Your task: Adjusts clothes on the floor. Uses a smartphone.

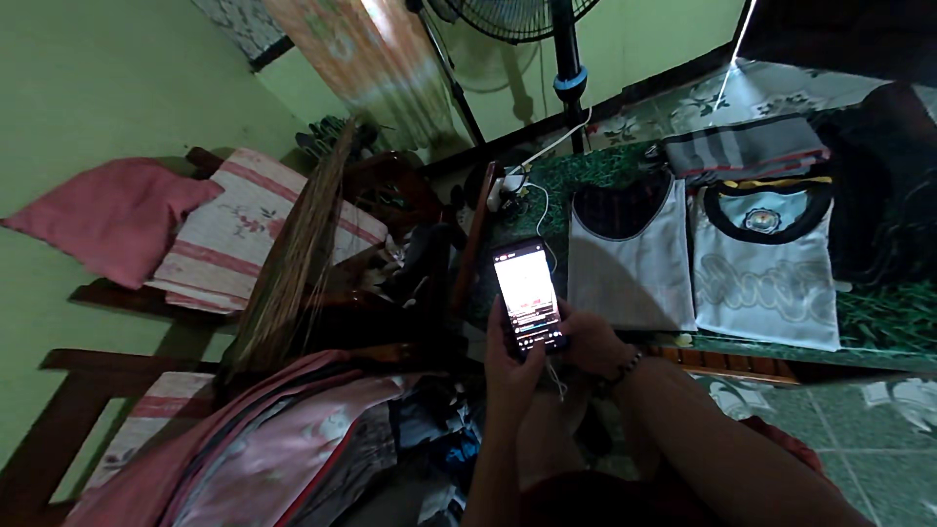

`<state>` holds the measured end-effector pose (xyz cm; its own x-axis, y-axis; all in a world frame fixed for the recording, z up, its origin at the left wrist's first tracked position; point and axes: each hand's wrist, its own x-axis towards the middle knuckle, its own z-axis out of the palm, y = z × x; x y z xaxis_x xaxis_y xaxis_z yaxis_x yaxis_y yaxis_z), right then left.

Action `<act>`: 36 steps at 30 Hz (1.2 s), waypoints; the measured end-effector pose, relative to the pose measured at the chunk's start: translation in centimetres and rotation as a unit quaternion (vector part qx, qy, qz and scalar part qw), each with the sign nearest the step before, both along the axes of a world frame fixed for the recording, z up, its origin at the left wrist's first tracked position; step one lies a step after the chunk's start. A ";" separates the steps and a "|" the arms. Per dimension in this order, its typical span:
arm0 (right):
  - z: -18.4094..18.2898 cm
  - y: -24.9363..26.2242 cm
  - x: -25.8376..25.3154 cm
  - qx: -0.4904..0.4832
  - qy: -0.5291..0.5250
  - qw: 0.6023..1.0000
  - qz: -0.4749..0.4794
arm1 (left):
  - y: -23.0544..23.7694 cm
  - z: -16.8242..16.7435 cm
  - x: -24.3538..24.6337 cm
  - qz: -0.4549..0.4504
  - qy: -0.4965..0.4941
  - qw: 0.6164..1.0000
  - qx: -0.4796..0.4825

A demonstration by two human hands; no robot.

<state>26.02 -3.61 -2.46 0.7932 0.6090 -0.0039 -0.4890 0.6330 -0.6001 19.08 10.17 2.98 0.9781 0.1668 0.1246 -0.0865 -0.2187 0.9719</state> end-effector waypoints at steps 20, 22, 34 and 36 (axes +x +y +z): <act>-0.5 0.1 0.1 0.018 -0.012 1.000 0.004 | 0.0 -0.2 0.0 -0.002 0.003 1.000 -0.021; -0.6 0.1 0.1 0.024 -0.013 1.000 0.004 | 0.0 -0.2 0.0 -0.001 0.004 1.000 -0.018; -0.2 0.1 0.0 0.018 -0.002 1.000 0.000 | -0.1 -0.1 0.1 0.003 0.005 1.000 -0.028; -0.5 0.1 0.0 0.005 -0.009 1.000 -0.008 | -0.1 -0.3 0.1 0.006 -0.001 1.000 -0.019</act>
